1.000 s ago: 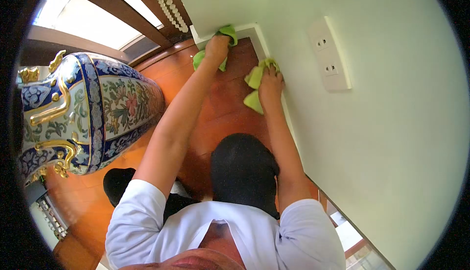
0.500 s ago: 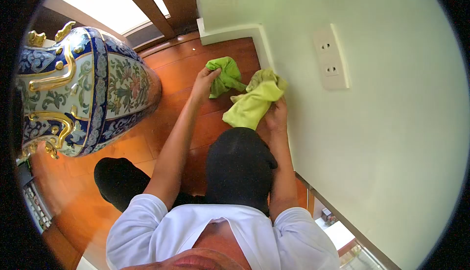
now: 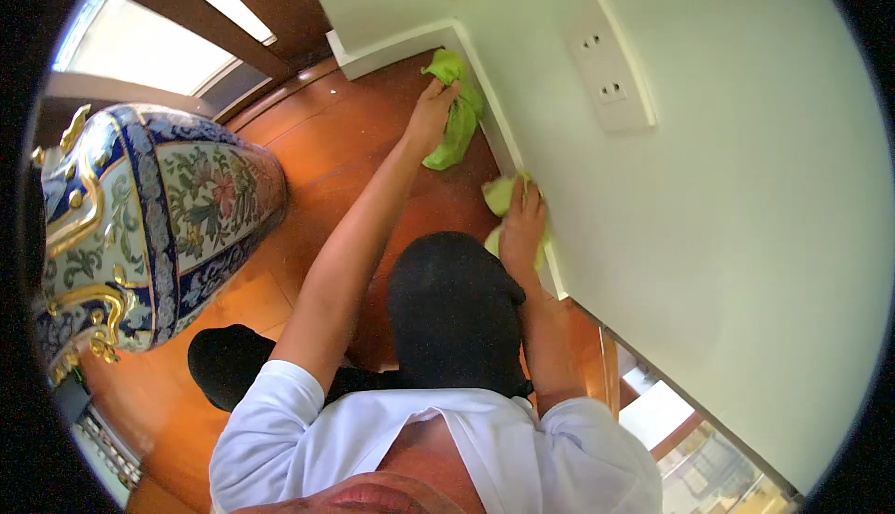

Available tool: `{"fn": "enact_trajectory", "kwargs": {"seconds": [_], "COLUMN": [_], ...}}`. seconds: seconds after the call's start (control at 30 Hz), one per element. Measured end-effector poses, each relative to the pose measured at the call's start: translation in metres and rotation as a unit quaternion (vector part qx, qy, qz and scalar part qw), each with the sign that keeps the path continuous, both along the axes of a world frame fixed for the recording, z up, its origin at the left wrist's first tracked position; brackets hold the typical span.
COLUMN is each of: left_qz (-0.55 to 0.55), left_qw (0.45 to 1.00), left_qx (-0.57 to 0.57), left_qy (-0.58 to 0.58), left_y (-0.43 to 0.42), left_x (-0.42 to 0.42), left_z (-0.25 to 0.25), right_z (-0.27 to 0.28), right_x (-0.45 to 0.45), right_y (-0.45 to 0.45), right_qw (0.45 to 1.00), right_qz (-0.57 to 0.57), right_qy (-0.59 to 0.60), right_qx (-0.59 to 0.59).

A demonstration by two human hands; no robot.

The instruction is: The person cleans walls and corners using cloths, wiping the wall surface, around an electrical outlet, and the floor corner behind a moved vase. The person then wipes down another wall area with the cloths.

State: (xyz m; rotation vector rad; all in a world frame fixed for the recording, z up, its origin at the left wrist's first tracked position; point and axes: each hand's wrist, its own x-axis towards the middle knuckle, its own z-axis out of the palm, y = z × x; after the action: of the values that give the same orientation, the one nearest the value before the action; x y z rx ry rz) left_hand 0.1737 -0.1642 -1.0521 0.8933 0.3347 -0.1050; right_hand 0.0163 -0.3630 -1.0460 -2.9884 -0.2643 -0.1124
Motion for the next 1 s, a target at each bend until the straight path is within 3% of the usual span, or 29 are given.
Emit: {"fn": "enact_trajectory", "kwargs": {"seconds": [0.13,0.17,0.27,0.3,0.43,0.57,0.73,0.8,0.87,1.0], "left_qz": [-0.021,-0.04,-0.132,-0.135,-0.142,-0.135,-0.197,-0.209,-0.214,-0.216], "left_qw": [0.989,0.976,0.846,0.822,0.714,0.638,0.575,0.543,0.541,0.537], "left_qx": [0.148,0.214,0.515,0.551,0.673,0.741,0.778,0.79,0.789,0.792], "left_qy": [0.001,-0.006,-0.03,-0.053,-0.13,-0.16,-0.161,-0.193,-0.199,-0.194], "left_y": [-0.018,-0.021,-0.021,-0.022,-0.021,-0.025,-0.031,-0.031,-0.028,-0.028], "left_x": [0.032,0.035,0.042,0.041,0.036,0.033,0.031,0.024,0.018,0.012], "left_z": [-0.029,-0.023,0.001,0.001,-0.011,-0.023,-0.015,-0.018,-0.014,-0.002], "right_z": [0.004,0.008,-0.006,-0.012,0.014,0.027,-0.009,-0.02,0.007,-0.001], "right_x": [0.076,0.095,0.127,0.128,0.064,0.0,0.057,0.099,0.106,0.074], "right_y": [0.055,0.071,0.087,0.085,0.035,-0.007,0.032,0.067,0.084,0.044], "right_qw": [1.0,0.999,0.986,0.98,0.999,0.996,0.997,0.959,0.978,0.999], "right_qz": [0.014,0.003,-0.052,-0.073,0.009,-0.024,-0.009,-0.129,-0.075,-0.011], "right_qy": [-0.019,-0.019,-0.007,0.001,0.01,0.08,-0.055,0.004,-0.036,-0.028], "right_qx": [-0.004,0.05,0.158,0.184,0.03,0.038,0.054,0.252,0.193,0.023]}}
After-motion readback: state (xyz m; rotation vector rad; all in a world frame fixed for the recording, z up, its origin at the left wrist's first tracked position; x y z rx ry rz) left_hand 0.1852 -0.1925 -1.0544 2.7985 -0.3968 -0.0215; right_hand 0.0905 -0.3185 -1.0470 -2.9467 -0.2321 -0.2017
